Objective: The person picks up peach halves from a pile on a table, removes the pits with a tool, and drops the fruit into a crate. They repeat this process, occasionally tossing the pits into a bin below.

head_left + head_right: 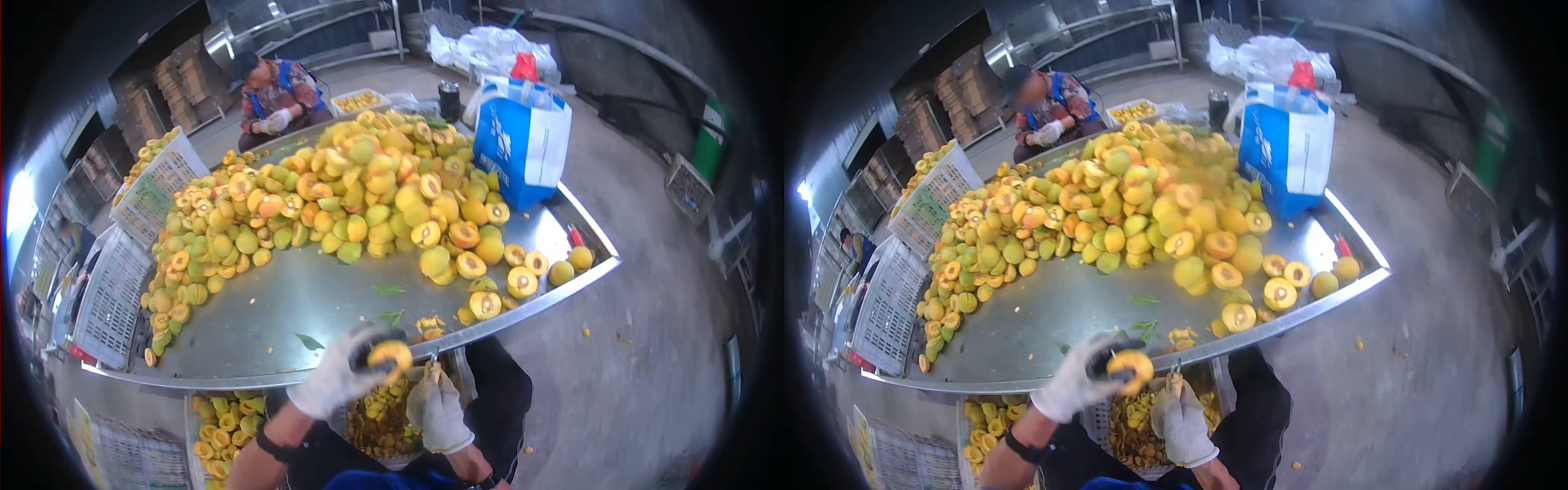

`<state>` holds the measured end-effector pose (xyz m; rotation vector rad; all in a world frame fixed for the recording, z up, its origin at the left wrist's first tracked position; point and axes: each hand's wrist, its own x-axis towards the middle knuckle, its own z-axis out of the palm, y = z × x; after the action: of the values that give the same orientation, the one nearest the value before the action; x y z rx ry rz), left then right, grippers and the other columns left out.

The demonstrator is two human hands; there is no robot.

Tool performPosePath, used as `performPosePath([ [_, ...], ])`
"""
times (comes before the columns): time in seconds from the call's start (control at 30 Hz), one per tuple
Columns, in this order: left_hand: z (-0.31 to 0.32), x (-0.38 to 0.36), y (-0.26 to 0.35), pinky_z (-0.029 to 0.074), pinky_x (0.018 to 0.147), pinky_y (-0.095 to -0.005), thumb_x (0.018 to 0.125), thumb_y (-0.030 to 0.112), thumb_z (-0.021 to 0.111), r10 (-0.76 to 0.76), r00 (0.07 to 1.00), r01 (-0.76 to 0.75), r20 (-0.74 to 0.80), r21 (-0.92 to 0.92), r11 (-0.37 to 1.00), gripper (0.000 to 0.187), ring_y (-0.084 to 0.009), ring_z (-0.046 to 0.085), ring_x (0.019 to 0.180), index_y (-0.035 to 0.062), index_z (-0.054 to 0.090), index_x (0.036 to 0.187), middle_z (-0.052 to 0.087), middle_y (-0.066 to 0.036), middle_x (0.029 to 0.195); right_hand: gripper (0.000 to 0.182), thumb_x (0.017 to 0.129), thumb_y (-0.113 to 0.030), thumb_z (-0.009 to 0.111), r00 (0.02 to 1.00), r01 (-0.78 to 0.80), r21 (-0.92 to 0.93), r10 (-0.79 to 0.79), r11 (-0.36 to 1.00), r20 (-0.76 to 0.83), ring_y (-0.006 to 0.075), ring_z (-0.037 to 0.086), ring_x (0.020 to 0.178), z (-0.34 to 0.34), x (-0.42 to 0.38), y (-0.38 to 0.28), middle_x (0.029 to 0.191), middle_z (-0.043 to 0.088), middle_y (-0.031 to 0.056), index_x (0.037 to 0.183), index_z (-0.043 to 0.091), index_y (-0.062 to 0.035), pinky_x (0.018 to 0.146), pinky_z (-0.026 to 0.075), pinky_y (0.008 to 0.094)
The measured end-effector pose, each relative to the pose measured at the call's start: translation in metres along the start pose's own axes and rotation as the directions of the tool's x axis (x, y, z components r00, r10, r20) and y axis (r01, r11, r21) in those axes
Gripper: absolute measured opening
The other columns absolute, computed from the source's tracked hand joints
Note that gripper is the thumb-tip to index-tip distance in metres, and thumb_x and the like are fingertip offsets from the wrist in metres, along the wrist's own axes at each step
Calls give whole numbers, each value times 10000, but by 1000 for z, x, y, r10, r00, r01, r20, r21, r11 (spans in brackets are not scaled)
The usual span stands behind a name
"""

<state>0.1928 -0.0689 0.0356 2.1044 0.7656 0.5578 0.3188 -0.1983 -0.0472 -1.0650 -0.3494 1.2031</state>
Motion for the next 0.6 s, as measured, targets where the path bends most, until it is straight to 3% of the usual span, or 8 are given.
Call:
performPosePath([
  [0.13, 21, -48, 5, 451, 957, -338, 774, 107, 738, -25, 988, -14, -155, -246, 969, 483, -250, 592, 1062, 13, 581, 1221, 621, -141, 1146, 186, 992, -266, 497, 981, -99, 39, 91, 994, 170, 62, 443, 531, 16, -10, 14, 680, 482, -28, 1037, 533, -90, 446, 362, 222],
  [0.2, 42, -70, -3, 447, 958, -386, 757, 84, 718, -170, 923, -71, -346, -587, 807, 458, -343, 572, 1072, 9, 591, 1191, 613, -178, 1167, 189, 991, -273, 493, 905, -402, 443, 274, 801, 327, 63, 454, 542, 17, -16, 36, 686, 487, -28, 1046, 536, -98, 447, 362, 222],
  [0.23, 46, -83, -16, 455, 949, -366, 796, 65, 663, 33, 893, -114, -449, -155, 981, 424, -281, 593, 1048, -7, 576, 1204, 613, -169, 1190, 206, 992, -298, 487, 906, -395, 347, 296, 851, 303, 69, 457, 546, 27, -20, 36, 689, 486, -30, 1050, 547, -110, 454, 364, 226],
  [0.27, 49, -87, -9, 419, 1009, -376, 881, 83, 597, 53, 870, -155, -490, -170, 973, 380, -245, 579, 1074, 15, 546, 1251, 605, -134, 1211, 211, 990, -292, 490, 947, -229, 88, 201, 969, 249, 80, 458, 556, 34, -23, 35, 687, 488, -30, 1054, 546, -100, 479, 379, 232],
  [0.33, 75, -100, -30, 467, 946, -326, 895, 233, 664, -482, 792, -83, -373, -849, 521, 499, -217, 588, 1064, -39, 489, 1275, 580, -129, 1225, 201, 984, -265, 500, 982, -39, -248, 83, 968, 168, 98, 474, 584, 41, -27, 36, 685, 502, -18, 1045, 549, -79, 525, 408, 256],
  [0.43, 71, -114, -62, 518, 854, -292, 952, 236, 591, -371, 802, -121, -467, -737, 665, 368, -172, 618, 967, -26, 540, 1205, 624, -113, 1123, 178, 962, -214, 534, 980, 181, -524, -108, 833, 167, 205, 592, 671, 25, -28, 61, 728, 598, 83, 973, 568, -39, 611, 469, 358],
  [0.53, 58, -112, -71, 523, 835, -289, 960, 252, 584, -573, 771, -207, -277, -961, 185, 338, -166, 627, 937, -17, 562, 1165, 644, -98, 1061, 139, 948, -138, 532, 925, 360, -668, -156, 651, 347, 201, 575, 653, 24, -41, 40, 758, 603, 100, 1003, 563, -14, 611, 455, 320],
  [0.6, 65, -114, -81, 532, 818, -299, 951, 265, 601, -549, 771, -223, -322, -945, 241, 340, -166, 639, 906, -11, 572, 1148, 652, -83, 1037, 196, 923, -187, 575, 873, 469, -746, -120, 473, 473, 359, 626, 746, 35, -51, 18, 789, 621, 210, 1009, 569, -11, 639, 484, 399],
])
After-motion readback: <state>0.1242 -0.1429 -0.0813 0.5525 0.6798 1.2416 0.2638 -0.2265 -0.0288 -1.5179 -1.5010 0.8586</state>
